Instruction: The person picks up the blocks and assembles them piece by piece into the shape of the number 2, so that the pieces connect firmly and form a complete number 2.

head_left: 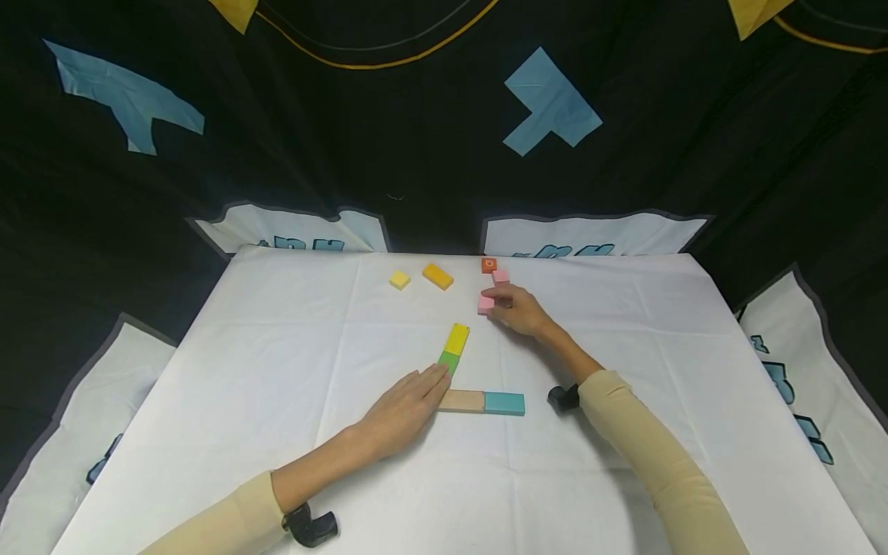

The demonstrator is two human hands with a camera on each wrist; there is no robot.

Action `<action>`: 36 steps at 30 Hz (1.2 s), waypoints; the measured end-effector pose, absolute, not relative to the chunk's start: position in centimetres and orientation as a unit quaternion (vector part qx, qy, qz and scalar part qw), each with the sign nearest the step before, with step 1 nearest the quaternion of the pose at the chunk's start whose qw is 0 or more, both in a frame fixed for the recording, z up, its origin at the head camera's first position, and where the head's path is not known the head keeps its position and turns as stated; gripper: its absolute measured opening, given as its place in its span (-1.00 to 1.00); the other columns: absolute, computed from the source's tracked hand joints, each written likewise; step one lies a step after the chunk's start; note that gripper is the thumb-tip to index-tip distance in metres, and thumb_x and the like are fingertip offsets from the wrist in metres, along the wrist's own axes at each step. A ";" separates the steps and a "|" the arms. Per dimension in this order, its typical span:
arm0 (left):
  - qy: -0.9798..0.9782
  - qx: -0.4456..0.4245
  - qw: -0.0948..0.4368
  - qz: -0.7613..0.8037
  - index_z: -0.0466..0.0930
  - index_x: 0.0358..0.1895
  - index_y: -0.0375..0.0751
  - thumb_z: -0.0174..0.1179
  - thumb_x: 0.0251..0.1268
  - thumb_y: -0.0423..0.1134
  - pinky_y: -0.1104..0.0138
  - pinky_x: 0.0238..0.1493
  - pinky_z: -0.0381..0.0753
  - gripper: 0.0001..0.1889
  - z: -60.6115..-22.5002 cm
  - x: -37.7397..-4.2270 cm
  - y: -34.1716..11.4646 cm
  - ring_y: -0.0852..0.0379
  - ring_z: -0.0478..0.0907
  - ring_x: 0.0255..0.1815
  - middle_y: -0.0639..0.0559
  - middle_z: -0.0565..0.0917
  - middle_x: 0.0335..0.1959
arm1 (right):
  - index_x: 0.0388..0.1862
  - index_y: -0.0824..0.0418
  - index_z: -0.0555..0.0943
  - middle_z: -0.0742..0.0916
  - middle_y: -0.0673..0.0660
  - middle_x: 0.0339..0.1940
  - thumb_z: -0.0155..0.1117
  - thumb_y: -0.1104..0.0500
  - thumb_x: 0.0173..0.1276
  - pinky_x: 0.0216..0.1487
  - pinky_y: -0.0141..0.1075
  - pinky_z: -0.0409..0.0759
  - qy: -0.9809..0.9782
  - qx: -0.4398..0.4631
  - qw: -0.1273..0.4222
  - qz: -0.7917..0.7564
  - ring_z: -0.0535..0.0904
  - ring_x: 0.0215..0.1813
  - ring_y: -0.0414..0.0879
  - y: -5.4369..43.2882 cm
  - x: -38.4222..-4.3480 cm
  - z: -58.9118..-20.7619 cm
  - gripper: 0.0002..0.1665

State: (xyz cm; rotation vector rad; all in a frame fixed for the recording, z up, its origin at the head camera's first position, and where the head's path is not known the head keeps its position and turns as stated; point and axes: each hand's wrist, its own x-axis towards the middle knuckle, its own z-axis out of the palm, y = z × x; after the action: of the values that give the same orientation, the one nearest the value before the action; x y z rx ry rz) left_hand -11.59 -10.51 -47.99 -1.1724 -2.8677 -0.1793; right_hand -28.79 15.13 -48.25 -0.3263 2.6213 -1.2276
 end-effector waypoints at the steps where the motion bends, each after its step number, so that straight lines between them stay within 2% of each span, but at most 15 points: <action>1: -0.924 -0.377 0.019 -0.058 0.29 0.44 -0.45 0.10 0.47 -0.37 0.06 0.44 0.27 -0.47 -48.0 -11.6 -10.5 -0.13 0.20 0.50 -0.27 0.27 0.49 | 0.31 0.15 0.59 0.56 0.18 0.34 0.26 0.21 0.45 0.35 -0.02 0.44 0.894 -0.119 0.115 -0.416 0.44 0.28 0.10 15.0 -28.7 -48.2 -0.55; 17: -0.923 -0.379 0.028 -0.058 0.31 0.43 -0.45 0.06 0.50 -0.35 0.06 0.43 0.28 -0.50 -48.1 -11.6 -10.6 -0.14 0.24 0.48 -0.27 0.30 0.47 | 0.25 0.12 0.63 0.63 0.13 0.27 0.35 0.19 0.40 0.38 -0.06 0.40 0.896 -0.136 0.129 -0.403 0.46 0.31 0.04 13.2 -28.2 -48.4 -0.56; 36: -0.923 -0.378 0.024 -0.062 0.29 0.44 -0.44 0.05 0.50 -0.35 0.07 0.45 0.25 -0.49 -48.3 -11.7 -10.6 -0.13 0.21 0.50 -0.27 0.28 0.48 | 0.27 0.14 0.62 0.62 0.13 0.30 0.38 0.20 0.37 0.39 -0.09 0.40 0.897 -0.150 0.141 -0.392 0.45 0.35 0.03 12.5 -28.1 -48.3 -0.52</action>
State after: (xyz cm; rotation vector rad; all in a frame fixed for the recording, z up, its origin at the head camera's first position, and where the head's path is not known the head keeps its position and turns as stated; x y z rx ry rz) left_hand -11.70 -10.61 -48.26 -1.1696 -2.8585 -0.1910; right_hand -28.11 12.48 -48.27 -0.4320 2.5888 -1.1324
